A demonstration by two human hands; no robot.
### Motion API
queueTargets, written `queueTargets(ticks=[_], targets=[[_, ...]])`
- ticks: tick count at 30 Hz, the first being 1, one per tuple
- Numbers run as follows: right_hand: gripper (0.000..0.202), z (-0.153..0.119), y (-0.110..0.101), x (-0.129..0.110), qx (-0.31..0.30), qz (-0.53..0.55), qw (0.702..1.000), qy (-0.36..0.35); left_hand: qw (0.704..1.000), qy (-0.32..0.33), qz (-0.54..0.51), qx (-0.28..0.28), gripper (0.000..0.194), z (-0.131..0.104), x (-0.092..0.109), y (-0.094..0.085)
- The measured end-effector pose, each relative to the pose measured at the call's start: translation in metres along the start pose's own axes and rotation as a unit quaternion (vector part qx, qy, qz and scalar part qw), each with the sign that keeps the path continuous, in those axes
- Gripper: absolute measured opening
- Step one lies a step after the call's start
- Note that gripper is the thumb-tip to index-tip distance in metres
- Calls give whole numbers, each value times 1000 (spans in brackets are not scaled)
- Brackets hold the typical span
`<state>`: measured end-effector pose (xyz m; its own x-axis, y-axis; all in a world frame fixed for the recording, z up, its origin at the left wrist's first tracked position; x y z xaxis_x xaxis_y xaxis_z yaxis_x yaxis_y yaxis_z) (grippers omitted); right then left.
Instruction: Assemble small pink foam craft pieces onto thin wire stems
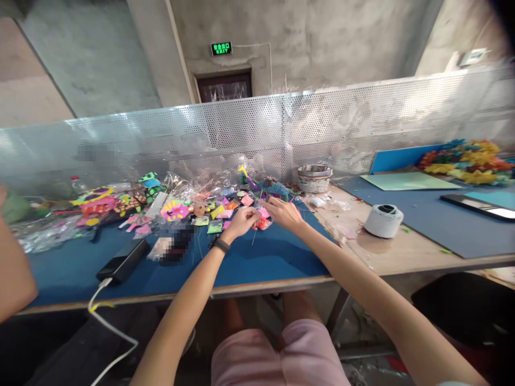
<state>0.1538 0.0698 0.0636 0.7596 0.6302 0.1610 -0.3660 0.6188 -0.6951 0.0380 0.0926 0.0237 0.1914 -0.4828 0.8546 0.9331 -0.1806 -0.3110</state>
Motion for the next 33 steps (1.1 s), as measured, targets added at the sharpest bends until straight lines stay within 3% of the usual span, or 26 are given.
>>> queueTargets(ticks=[14,23,27,33], targets=[[29,1,14,10,-7,109,992,66,999,2,32,3,37,0,-3,3],[23,7,27,22,43,310,944,104,999,-3,45,10,34,2,-12,2],[24,7,25,28,56,333,932,130,998,-9,53,16,31,3,-18,-1],[21,6,30,26,26,334,933,133,997,-16,76,14,30,3,-19,0]])
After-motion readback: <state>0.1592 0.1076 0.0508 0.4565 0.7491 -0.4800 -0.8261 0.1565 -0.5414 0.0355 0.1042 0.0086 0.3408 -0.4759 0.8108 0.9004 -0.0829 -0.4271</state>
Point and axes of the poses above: each hand's wrist, its own z-axis towards the middle knuckle, its own y-axis out of the palm, x = y × z, the point moved 10 cm from there along z, towards the middle knuckle, and after that the axes turned 5 degrees about x, right-handed, at the moved point
